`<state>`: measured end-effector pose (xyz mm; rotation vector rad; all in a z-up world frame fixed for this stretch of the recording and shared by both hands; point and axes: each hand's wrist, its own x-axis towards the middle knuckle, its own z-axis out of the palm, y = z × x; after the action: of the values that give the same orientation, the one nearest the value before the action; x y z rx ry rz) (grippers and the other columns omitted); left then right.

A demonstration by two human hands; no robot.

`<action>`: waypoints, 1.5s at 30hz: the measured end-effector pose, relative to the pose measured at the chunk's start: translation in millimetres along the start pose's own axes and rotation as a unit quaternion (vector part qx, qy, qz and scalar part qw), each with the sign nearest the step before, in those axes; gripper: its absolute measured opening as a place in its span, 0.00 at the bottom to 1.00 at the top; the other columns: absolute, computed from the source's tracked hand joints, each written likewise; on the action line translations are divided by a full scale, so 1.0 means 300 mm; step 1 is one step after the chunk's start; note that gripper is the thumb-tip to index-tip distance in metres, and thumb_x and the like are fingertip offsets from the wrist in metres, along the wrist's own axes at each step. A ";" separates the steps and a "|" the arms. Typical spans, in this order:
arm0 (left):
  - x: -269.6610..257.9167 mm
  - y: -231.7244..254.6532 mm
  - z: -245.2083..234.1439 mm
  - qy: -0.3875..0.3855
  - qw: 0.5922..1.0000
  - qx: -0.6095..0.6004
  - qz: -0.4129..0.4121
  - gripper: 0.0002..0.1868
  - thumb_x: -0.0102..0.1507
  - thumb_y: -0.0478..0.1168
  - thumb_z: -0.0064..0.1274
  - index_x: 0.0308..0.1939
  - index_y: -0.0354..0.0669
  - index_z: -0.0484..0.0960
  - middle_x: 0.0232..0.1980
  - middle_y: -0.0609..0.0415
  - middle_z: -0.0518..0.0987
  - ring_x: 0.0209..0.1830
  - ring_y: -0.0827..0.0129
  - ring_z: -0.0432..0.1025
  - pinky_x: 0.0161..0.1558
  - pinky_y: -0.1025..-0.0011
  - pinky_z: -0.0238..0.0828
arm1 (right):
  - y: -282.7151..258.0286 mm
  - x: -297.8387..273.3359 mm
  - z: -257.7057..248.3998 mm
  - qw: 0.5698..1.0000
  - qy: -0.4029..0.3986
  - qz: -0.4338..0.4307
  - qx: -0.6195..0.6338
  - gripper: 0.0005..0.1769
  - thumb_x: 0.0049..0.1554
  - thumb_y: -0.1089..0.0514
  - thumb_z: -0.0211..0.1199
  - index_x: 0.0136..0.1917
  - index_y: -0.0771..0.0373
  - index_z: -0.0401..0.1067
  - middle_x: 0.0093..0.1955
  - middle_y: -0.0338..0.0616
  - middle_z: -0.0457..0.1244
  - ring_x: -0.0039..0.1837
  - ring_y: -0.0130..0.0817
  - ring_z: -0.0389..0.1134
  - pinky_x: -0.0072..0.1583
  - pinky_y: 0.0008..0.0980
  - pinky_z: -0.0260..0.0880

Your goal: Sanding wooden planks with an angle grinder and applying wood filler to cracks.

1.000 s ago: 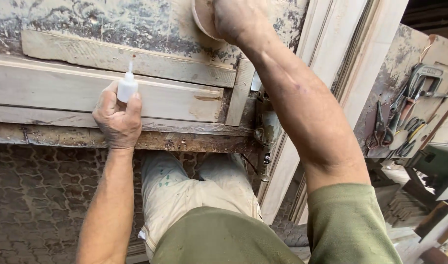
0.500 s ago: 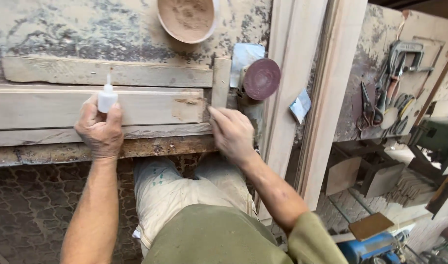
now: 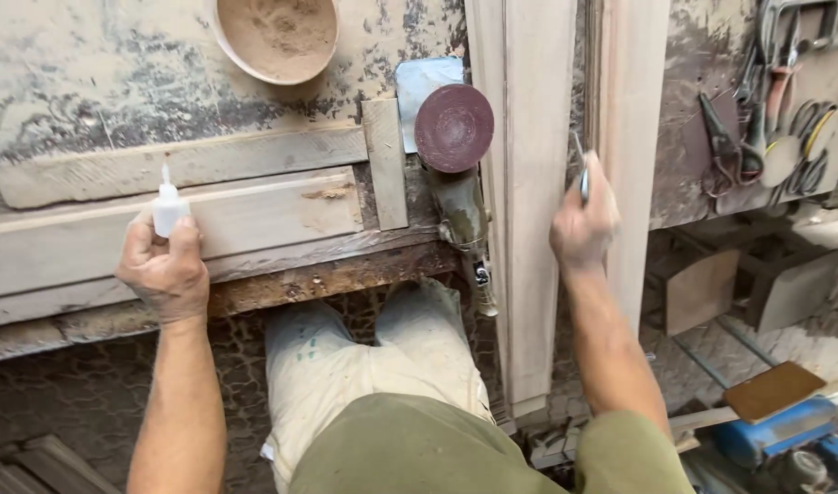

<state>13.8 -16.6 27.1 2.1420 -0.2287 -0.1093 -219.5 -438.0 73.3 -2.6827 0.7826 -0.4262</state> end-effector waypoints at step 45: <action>0.116 -0.188 0.087 -0.026 0.969 -0.094 0.227 0.16 0.63 0.34 0.66 0.50 0.29 0.80 0.43 0.32 0.79 0.37 0.37 0.75 0.41 0.48 0.72 | -0.831 -0.381 0.709 0.989 -0.104 -0.093 0.056 0.32 0.57 0.60 0.46 0.75 0.59 0.65 0.73 0.53 0.62 0.76 0.52 0.60 0.77 0.62 0.45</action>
<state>50.3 -14.9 -33.9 1.8509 -0.7045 0.0762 -117.8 -129.0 -48.1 -2.6484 0.4371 -0.2215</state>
